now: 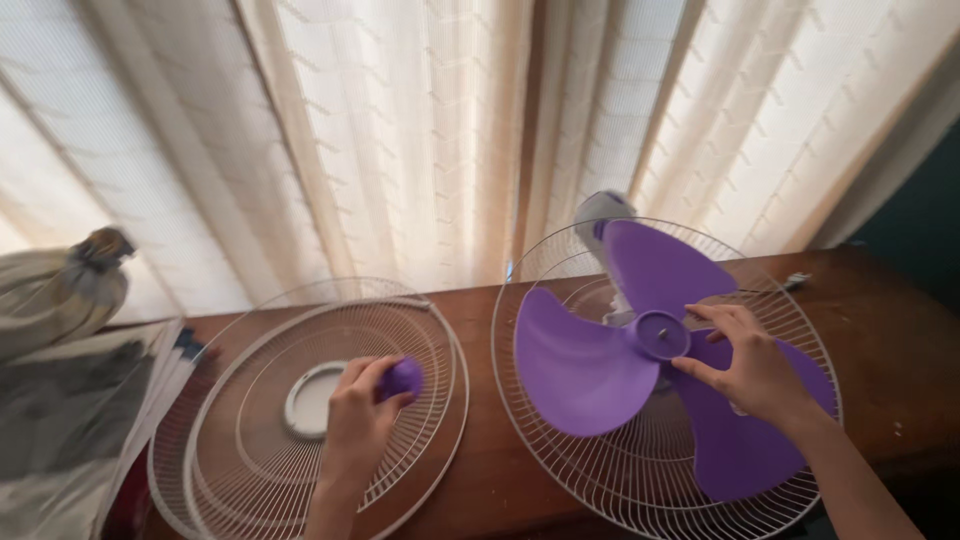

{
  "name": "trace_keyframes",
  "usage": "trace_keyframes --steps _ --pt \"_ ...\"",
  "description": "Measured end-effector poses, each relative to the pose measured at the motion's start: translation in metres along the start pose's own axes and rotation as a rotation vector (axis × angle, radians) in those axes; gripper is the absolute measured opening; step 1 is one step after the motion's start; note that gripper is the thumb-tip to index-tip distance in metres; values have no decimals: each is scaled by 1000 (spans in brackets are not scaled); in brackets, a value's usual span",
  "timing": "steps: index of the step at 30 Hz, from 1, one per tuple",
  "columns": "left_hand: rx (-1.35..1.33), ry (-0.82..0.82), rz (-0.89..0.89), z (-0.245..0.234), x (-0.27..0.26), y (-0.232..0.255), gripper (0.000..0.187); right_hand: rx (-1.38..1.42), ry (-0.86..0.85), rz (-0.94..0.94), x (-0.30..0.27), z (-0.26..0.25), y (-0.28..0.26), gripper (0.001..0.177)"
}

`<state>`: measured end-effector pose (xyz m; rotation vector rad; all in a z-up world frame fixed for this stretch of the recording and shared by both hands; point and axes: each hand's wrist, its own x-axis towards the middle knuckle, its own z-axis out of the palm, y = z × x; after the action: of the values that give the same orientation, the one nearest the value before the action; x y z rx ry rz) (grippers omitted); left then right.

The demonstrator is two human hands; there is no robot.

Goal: The person assembles a purple three-blade fan by attaching the blades to the motor hub, securing them with a central cap, and fitting the front wire cage. The person repeatedly removes and reattaches the cap to check fit, then positions the assembled fan on a wooden table.

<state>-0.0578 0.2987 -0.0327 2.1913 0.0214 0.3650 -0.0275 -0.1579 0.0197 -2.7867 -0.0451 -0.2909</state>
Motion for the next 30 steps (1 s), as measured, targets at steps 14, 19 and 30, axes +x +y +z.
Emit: trace_keyframes --steps 14,19,30 --pt "-13 -395 737 167 60 258 38 804 -75 -137 10 -68 -28 62" --pt "-222 -325 698 191 69 224 78 884 -114 -35 28 -47 17 50" --pt "-145 -265 207 227 51 172 84 380 -91 -304 48 5 33 49"
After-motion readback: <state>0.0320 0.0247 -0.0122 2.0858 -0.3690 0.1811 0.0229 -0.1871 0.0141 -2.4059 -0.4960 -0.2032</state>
